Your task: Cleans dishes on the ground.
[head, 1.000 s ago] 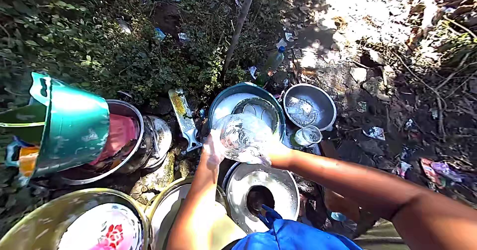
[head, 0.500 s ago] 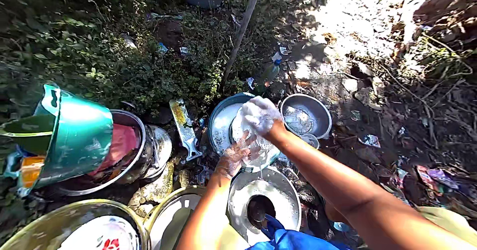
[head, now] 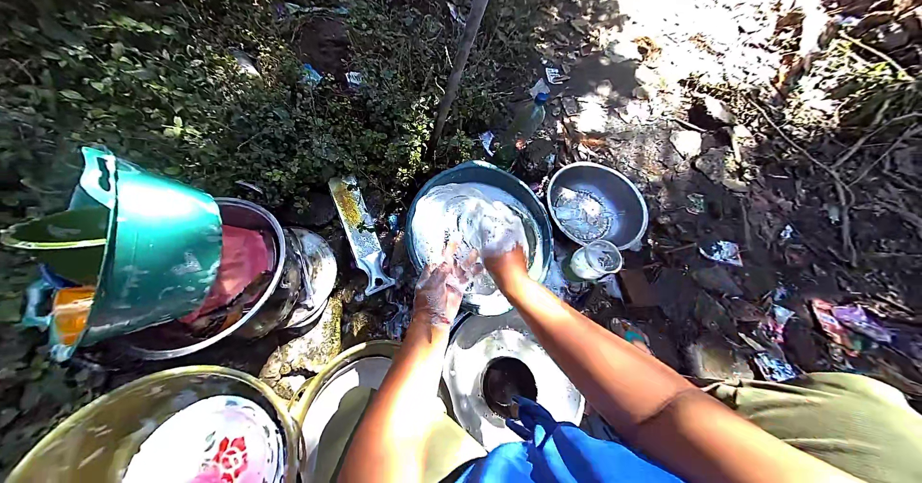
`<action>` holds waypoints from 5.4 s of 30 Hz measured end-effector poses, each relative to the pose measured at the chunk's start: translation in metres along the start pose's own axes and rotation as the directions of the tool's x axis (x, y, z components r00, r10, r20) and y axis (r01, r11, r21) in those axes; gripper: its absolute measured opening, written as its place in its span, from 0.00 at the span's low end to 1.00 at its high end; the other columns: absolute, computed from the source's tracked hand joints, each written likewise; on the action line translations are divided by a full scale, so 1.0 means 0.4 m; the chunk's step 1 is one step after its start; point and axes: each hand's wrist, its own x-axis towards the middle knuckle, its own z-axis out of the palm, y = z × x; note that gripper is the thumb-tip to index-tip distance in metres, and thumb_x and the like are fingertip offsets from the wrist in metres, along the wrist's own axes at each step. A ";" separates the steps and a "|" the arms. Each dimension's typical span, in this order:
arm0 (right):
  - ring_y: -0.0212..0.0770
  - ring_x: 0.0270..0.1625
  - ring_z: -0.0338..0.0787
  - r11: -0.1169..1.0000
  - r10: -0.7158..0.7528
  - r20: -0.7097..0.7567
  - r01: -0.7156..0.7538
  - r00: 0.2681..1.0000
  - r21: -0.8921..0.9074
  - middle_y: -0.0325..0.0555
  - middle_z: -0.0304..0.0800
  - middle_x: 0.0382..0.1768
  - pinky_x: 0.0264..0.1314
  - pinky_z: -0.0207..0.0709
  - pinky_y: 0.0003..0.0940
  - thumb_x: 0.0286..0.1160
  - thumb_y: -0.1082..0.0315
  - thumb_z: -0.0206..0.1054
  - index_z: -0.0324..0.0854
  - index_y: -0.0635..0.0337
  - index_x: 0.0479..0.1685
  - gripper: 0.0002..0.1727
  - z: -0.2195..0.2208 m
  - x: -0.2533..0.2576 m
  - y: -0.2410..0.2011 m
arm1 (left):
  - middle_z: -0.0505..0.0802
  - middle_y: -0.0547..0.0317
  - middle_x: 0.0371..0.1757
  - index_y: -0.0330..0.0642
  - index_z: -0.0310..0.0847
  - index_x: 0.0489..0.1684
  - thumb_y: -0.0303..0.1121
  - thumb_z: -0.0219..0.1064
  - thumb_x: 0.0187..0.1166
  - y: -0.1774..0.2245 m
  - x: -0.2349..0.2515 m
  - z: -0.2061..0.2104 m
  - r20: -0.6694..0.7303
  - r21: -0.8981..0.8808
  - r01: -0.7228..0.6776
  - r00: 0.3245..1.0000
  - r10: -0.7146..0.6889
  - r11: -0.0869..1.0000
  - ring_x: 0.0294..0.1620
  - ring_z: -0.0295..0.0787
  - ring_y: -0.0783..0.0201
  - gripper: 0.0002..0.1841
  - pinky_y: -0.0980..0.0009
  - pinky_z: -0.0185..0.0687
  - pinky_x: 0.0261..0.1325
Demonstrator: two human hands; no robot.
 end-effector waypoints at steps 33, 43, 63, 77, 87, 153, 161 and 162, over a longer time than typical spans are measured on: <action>0.29 0.31 0.79 0.916 -0.279 0.093 0.236 0.956 0.325 0.43 0.80 0.33 0.40 0.81 0.32 0.94 0.50 0.41 0.80 0.70 0.52 0.31 -0.036 0.068 0.067 | 0.92 0.31 0.51 0.26 0.86 0.57 0.35 0.53 0.90 0.426 -0.583 -0.409 -0.375 0.803 0.590 0.400 0.836 0.079 0.58 0.90 0.38 0.20 0.41 0.79 0.66; 0.23 0.28 0.78 0.918 -0.157 0.189 0.072 0.969 0.390 0.34 0.79 0.32 0.34 0.78 0.24 0.95 0.55 0.42 0.79 0.65 0.56 0.24 -0.066 0.029 0.105 | 0.56 0.41 0.94 0.41 0.49 0.95 0.45 0.50 0.91 0.324 -0.492 -0.755 -0.457 0.719 0.673 0.644 0.613 -0.170 0.95 0.46 0.44 0.34 0.46 0.41 0.94; 0.41 0.39 0.91 0.416 0.168 0.248 -0.297 0.954 0.860 0.46 0.88 0.40 0.46 0.90 0.43 0.96 0.58 0.44 0.72 0.62 0.65 0.19 -0.147 -0.004 0.224 | 0.83 0.40 0.75 0.32 0.81 0.70 0.28 0.57 0.84 0.164 -0.050 -0.116 0.001 0.992 -0.071 0.838 0.545 0.106 0.81 0.75 0.48 0.19 0.53 0.66 0.85; 0.43 0.44 0.92 0.248 0.064 0.298 -0.304 0.953 0.920 0.46 0.89 0.41 0.54 0.89 0.44 0.94 0.59 0.41 0.74 0.56 0.60 0.17 -0.237 -0.050 0.392 | 0.82 0.35 0.72 0.32 0.74 0.74 0.45 0.47 0.95 -0.297 0.304 -0.118 -0.722 0.212 0.449 0.671 -0.171 0.868 0.71 0.78 0.44 0.26 0.43 0.74 0.70; 0.45 0.42 0.93 0.231 0.042 0.321 -0.322 0.946 0.918 0.49 0.91 0.42 0.48 0.90 0.44 0.92 0.59 0.42 0.74 0.59 0.63 0.19 -0.272 -0.062 0.337 | 0.77 0.28 0.78 0.25 0.69 0.78 0.41 0.51 0.94 -0.323 0.357 -0.169 -0.725 0.536 0.514 0.686 0.053 0.670 0.80 0.72 0.38 0.26 0.43 0.66 0.81; 0.65 0.80 0.76 0.744 -0.597 0.292 0.652 0.747 -0.147 0.67 0.81 0.73 0.81 0.65 0.66 0.78 0.58 0.67 0.82 0.66 0.70 0.26 0.049 -0.081 0.179 | 0.63 0.43 0.91 0.34 0.52 0.91 0.40 0.40 0.97 0.002 -0.073 0.037 -0.247 0.524 -0.086 0.937 0.248 0.847 0.90 0.59 0.59 0.28 0.61 0.53 0.91; 0.65 0.83 0.73 0.818 -0.424 0.301 0.504 0.854 -0.276 0.66 0.77 0.77 0.84 0.59 0.68 0.83 0.53 0.61 0.75 0.65 0.79 0.31 -0.056 -0.003 0.053 | 0.68 0.41 0.88 0.30 0.55 0.89 0.36 0.40 0.97 -0.032 -0.092 0.053 -0.094 0.478 0.040 0.996 0.006 0.877 0.86 0.65 0.59 0.26 0.63 0.58 0.88; 0.65 0.82 0.73 0.818 -0.406 0.357 0.509 0.841 -0.269 0.67 0.78 0.76 0.84 0.59 0.68 0.80 0.56 0.64 0.76 0.66 0.78 0.30 -0.060 0.003 0.045 | 0.73 0.39 0.83 0.28 0.62 0.84 0.37 0.42 0.97 -0.027 -0.090 0.050 -0.120 0.488 0.034 0.992 0.029 0.872 0.82 0.70 0.59 0.25 0.62 0.63 0.85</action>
